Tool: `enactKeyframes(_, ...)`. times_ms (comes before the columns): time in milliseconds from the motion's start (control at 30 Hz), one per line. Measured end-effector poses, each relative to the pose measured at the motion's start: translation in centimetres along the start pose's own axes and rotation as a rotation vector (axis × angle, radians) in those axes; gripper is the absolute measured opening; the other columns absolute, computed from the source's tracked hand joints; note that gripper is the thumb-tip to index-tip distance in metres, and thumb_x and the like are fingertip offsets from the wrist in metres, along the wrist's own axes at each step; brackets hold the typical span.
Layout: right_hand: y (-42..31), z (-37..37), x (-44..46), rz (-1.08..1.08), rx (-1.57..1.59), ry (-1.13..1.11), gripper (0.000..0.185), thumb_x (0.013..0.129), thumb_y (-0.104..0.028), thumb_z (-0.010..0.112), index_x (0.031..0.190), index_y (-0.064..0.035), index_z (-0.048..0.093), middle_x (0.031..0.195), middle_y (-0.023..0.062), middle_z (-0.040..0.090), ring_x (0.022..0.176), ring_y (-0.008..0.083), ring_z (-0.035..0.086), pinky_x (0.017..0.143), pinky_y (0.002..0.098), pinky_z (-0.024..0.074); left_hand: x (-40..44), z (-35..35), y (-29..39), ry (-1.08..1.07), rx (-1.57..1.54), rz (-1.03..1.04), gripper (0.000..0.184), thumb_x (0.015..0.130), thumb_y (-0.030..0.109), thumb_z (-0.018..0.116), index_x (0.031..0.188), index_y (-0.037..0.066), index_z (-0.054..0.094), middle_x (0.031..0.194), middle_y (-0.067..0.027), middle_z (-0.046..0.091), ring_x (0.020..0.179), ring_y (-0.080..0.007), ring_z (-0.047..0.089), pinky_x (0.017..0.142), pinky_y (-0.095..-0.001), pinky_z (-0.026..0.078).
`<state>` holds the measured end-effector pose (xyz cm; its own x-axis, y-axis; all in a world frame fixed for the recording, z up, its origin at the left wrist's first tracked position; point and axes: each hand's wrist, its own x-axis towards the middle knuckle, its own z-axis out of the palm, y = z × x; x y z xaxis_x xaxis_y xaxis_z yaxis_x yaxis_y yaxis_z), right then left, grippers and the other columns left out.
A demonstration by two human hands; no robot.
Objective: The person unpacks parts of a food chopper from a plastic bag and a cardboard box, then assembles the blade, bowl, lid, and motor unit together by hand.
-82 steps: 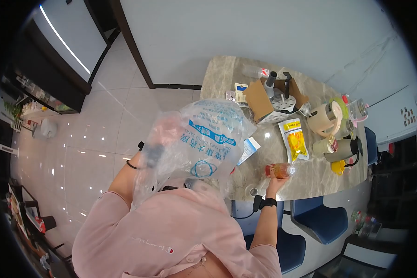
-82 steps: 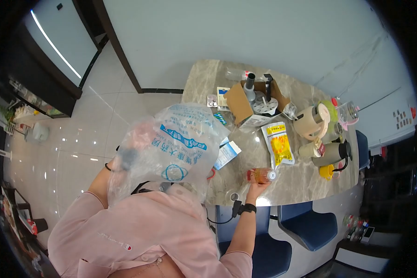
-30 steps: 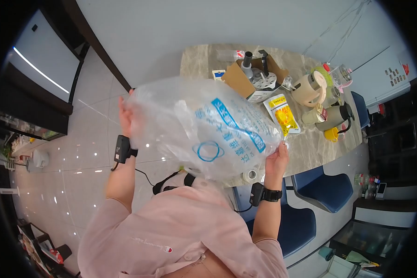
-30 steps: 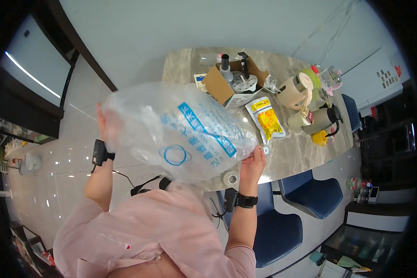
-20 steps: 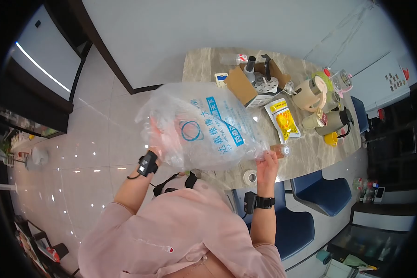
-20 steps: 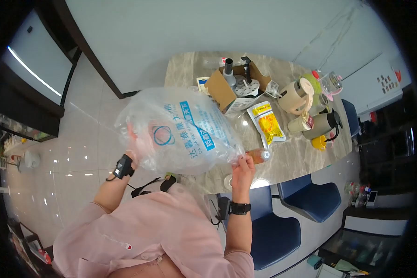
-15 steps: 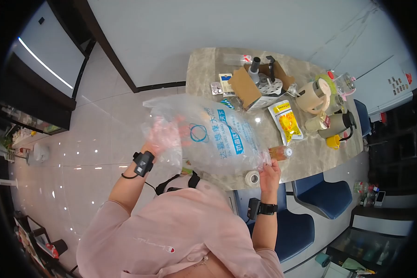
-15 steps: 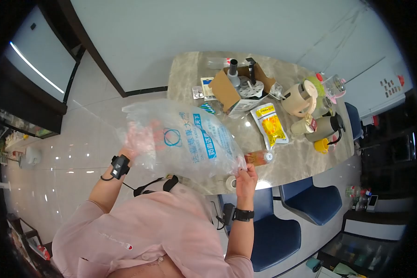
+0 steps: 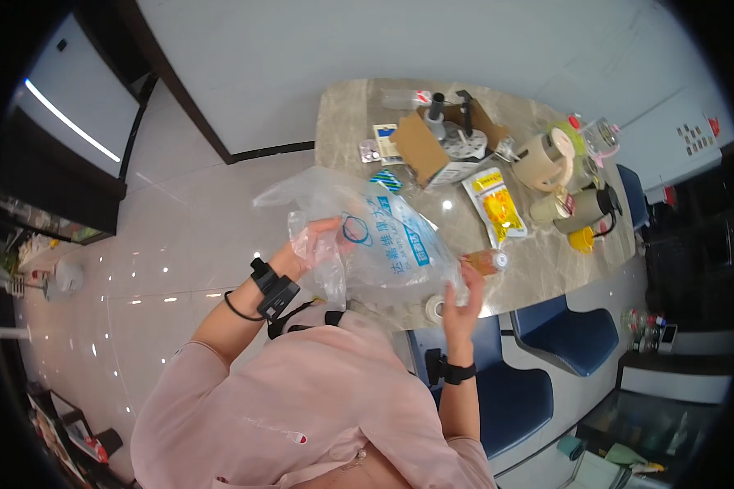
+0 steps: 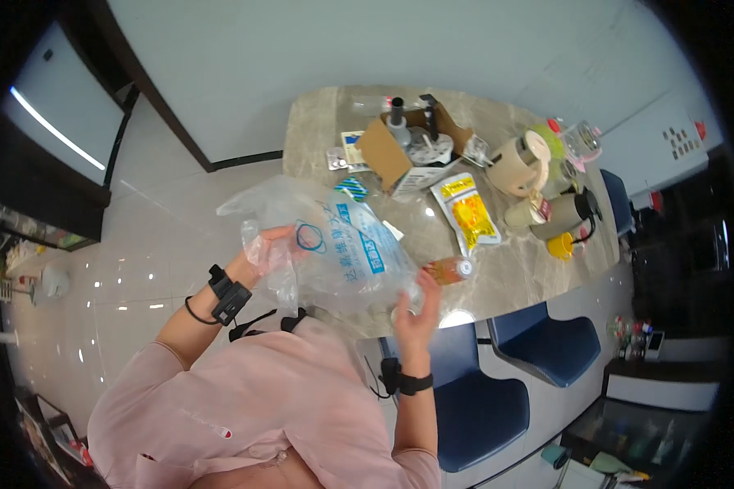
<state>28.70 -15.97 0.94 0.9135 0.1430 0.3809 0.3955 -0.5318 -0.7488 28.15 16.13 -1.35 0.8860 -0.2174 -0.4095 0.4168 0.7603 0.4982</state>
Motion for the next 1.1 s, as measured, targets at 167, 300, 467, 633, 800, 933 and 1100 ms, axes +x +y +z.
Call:
enactKeyframes(167,-9.2,3.2,2.6,-0.449,-0.15,-0.308,0.063,0.066,-0.022,0.076,0.123,-0.0107,0.052,0.117,0.0128,0.055,0.114,0.0303,0.047,0.095,0.0448,0.0382,0.3,4.1,-2.4,0.017,-0.06,-0.041,0.033,0.09,0.03,0.057,0.108,0.002,0.058,0.097,-0.0057,0.062,0.089,-0.0168,0.06,0.077,-0.0302,0.05)
enactKeyframes(300,-6.7,5.8,2.4,-0.49,-0.188,-0.467,0.052,0.068,-0.011,0.075,0.117,-0.0094,0.057,0.111,0.0147,0.056,0.1,0.0278,0.053,0.086,0.04,0.0436,0.6,4.5,-3.7,0.066,0.032,-0.021,0.036,0.09,0.034,0.059,0.109,0.003,0.056,0.094,-0.0045,0.061,0.088,-0.0168,0.06,0.079,-0.0303,0.05)
enactKeyframes(467,-6.0,3.6,4.9,-0.04,0.359,-0.185,0.015,0.076,0.003,0.062,0.089,-0.0058,0.063,0.091,0.0066,0.058,0.079,0.0152,0.056,0.067,0.027,0.047,-1.2,2.8,-1.9,0.2,0.037,0.099,0.043,0.09,0.033,0.059,0.111,-0.003,0.053,0.097,-0.0106,0.06,0.091,-0.0236,0.06,0.087,-0.0341,0.049)
enactKeyframes(633,0.0,-0.2,12.3,0.33,0.52,0.125,0.011,0.081,0.003,0.056,0.089,-0.0042,0.058,0.071,0.0024,0.056,0.055,0.0071,0.051,0.047,0.0214,0.0414,-2.7,-1.4,0.0,0.171,0.147,0.123,0.037,0.09,0.025,0.059,0.107,-0.008,0.055,0.1,-0.0156,0.06,0.094,-0.027,0.061,0.087,-0.0366,0.05)
enactKeyframes(800,4.6,1.2,18.2,0.336,0.539,0.073,0.028,0.083,0.002,0.056,0.111,0.0001,0.055,0.079,0.0022,0.057,0.059,0.0084,0.056,0.05,0.0215,0.0418,-3.0,-4.1,0.3,0.286,0.147,0.114,0.027,0.09,0.011,0.055,0.109,-0.007,0.056,0.097,-0.015,0.061,0.092,-0.0267,0.062,0.083,-0.0365,0.052)
enactKeyframes(933,6.0,5.7,21.8,0.325,0.587,0.087,0.051,0.083,0.001,0.056,0.133,0.0007,0.042,0.098,0.0096,0.061,0.071,0.0131,0.064,0.055,0.0239,0.0475,-3.6,-4.8,0.4,0.271,0.138,0.114,0.025,0.089,0.01,0.055,0.107,-0.007,0.057,0.096,-0.0147,0.062,0.09,-0.0264,0.063,0.082,-0.0361,0.052)
enactKeyframes(1100,9.6,11.7,24.6,0.287,-0.008,-0.126,0.054,0.084,-0.018,0.06,0.131,0.002,0.044,0.103,0.0175,0.064,0.058,0.0175,0.066,0.055,0.0266,0.0497,-4.0,-6.7,0.3,0.259,0.115,0.157,0.022,0.09,0.011,0.053,0.104,-0.006,0.058,0.094,-0.0138,0.062,0.084,-0.0241,0.063,0.077,-0.0351,0.053)
